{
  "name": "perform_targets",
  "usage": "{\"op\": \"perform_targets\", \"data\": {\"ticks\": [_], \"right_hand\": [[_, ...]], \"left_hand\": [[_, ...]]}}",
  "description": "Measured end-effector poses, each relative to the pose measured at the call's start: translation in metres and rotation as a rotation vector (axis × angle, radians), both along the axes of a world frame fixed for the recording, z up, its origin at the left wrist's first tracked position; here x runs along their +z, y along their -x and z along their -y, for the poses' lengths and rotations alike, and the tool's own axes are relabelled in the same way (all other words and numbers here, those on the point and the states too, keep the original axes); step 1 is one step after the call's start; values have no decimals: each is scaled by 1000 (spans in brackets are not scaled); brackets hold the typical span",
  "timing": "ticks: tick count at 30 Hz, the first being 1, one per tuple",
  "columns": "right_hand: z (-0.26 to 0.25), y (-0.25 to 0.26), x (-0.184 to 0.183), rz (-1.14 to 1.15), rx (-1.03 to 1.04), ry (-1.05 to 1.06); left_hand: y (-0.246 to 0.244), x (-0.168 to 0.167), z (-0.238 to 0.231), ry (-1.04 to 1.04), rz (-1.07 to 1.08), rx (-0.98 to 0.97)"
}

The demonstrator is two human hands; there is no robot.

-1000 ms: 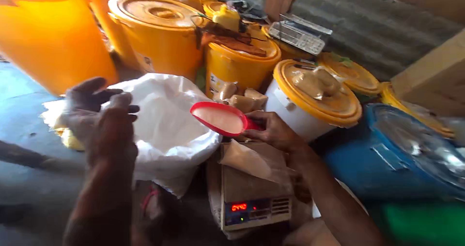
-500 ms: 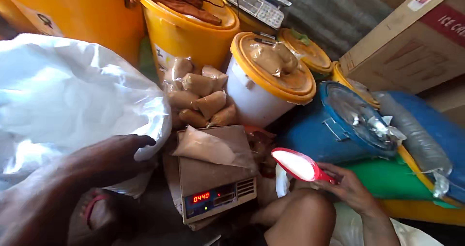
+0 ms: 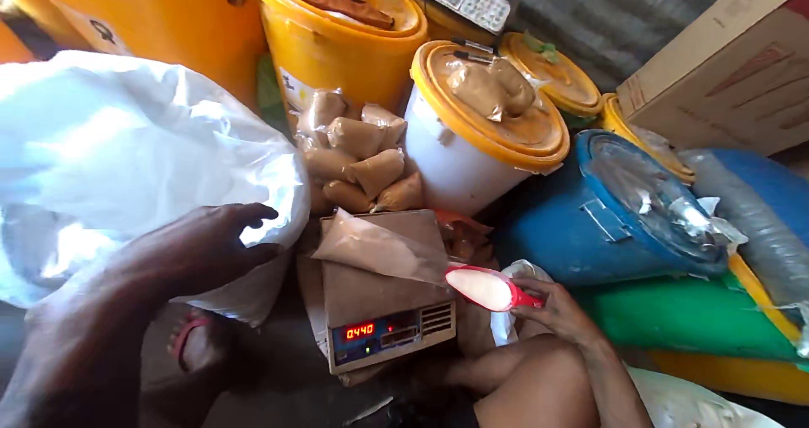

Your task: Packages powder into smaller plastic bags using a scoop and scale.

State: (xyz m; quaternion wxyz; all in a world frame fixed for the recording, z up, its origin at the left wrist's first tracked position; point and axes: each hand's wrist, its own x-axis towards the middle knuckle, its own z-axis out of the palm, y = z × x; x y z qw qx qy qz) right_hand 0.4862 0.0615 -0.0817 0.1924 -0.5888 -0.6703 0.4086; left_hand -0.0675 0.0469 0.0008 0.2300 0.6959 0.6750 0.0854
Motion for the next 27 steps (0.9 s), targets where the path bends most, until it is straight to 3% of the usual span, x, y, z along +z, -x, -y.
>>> {"op": "perform_targets", "data": {"ticks": [14, 20, 27], "right_hand": [[-17, 50, 26, 60, 130, -49], [-25, 61, 34, 313, 124, -65], [-19, 60, 36, 213, 105, -72]], "left_hand": [[-15, 16, 0, 44, -19, 4], [-18, 15, -3, 60, -41, -37], [-19, 21, -2, 56, -25, -32]]}}
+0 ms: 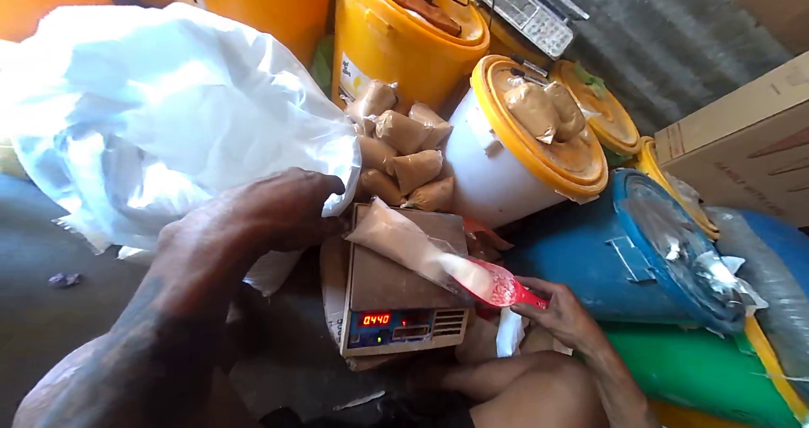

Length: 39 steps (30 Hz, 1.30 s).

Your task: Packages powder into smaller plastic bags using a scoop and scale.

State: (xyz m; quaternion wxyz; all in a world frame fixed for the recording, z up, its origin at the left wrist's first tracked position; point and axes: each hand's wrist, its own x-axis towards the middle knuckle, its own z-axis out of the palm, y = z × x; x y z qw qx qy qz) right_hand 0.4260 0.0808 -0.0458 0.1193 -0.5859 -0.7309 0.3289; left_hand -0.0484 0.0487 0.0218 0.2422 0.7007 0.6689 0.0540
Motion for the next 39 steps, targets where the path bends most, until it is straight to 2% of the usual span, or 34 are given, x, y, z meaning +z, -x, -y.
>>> {"op": "perform_targets", "data": {"ticks": [13, 20, 29, 39], "right_hand": [[26, -23, -31, -238, -59, 27], [30, -31, -30, -195, -103, 6], [14, -3, -23, -190, -44, -20], [24, -29, -34, -262, -101, 30]], "left_hand": [[-1, -6, 0, 5, -43, -17], [-2, -5, 0, 28, -44, 7], [-4, -4, 0, 28, -19, 14], [-3, -2, 3, 15, -54, 0]]}}
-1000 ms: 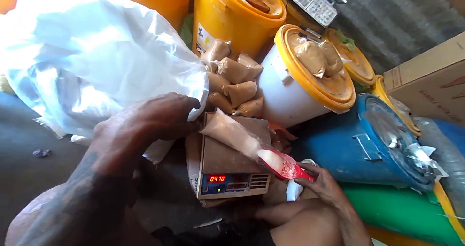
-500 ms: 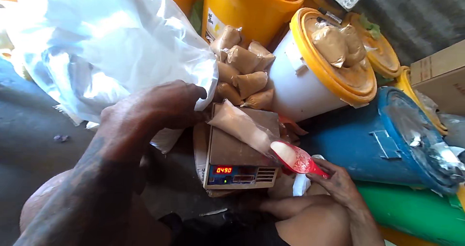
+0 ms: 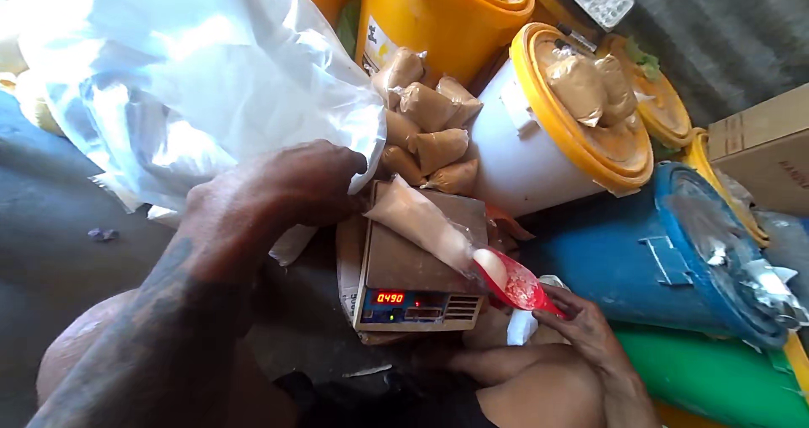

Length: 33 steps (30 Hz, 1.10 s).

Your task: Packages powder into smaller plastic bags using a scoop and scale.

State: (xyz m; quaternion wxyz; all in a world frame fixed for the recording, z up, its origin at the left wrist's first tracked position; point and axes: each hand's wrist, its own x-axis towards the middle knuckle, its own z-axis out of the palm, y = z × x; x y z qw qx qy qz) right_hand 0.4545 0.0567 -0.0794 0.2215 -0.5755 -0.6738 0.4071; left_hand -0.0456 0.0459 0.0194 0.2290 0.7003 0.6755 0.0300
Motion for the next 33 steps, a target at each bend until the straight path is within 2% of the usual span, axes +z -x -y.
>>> {"op": "perform_targets", "data": {"ticks": [7, 13, 16, 19, 21, 23, 29, 33], "right_hand": [[13, -35, 9, 18, -31, -23], [29, -56, 41, 67, -95, -4], [30, -52, 62, 3, -93, -28], [17, -32, 78, -32, -5, -129], [-2, -5, 90, -42, 84, -216], [-21, 45, 107, -33, 152, -292], [-72, 247, 150, -9, 370, -528], [-95, 355, 151, 44, 449, -490]], "left_hand": [[-3, -3, -3, -21, 5, -21], [-6, -2, -3, -38, 8, -14], [-6, -2, -2, -41, 14, -19], [-8, -2, -2, -43, 16, -19], [-11, -3, -2, -53, 21, -30], [-15, -5, -2, -56, 21, -34], [-22, -14, -7, -31, 2, -97], [-16, -25, -12, -22, 16, -90]]}}
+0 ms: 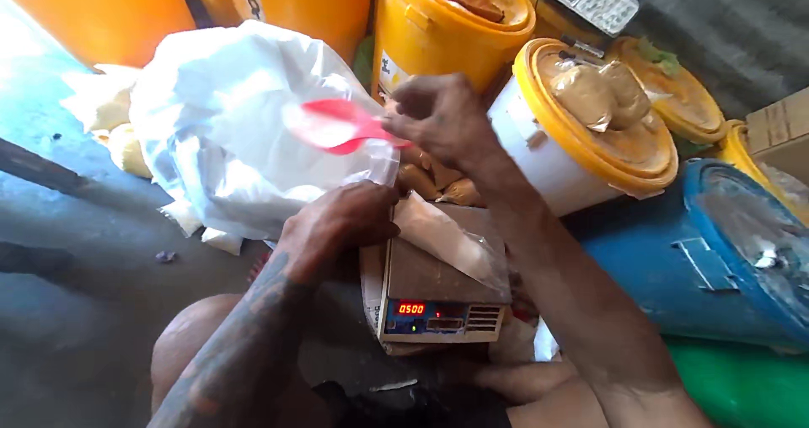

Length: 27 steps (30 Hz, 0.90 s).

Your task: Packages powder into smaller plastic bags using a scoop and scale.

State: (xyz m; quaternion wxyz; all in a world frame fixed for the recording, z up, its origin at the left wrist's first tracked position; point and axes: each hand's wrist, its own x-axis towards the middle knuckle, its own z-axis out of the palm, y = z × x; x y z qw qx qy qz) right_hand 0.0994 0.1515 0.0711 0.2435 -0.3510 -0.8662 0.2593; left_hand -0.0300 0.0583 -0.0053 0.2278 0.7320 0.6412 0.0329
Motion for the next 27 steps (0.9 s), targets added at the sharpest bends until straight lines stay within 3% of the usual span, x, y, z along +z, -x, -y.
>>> {"op": "perform_targets", "data": {"ticks": [3, 7, 12, 16, 23, 27], "right_hand": [[-14, 11, -13, -41, 171, -32], [9, -70, -18, -47, 171, -47], [-5, -188, -49, -324, -194, -34], [-7, -238, -94, -478, -440, 56], [-12, -245, -96, -307, -449, -70], [-8, -248, -93, -327, -500, -56]], "left_hand": [[5, 4, -3, 4, 14, -3], [-6, 3, -8, -115, 8, 1], [-73, -15, -17, -299, 107, -89], [-133, -37, -27, -276, 133, -240], [-191, -94, -38, -127, -14, -391], [-199, -102, -42, -158, -5, -420]]}}
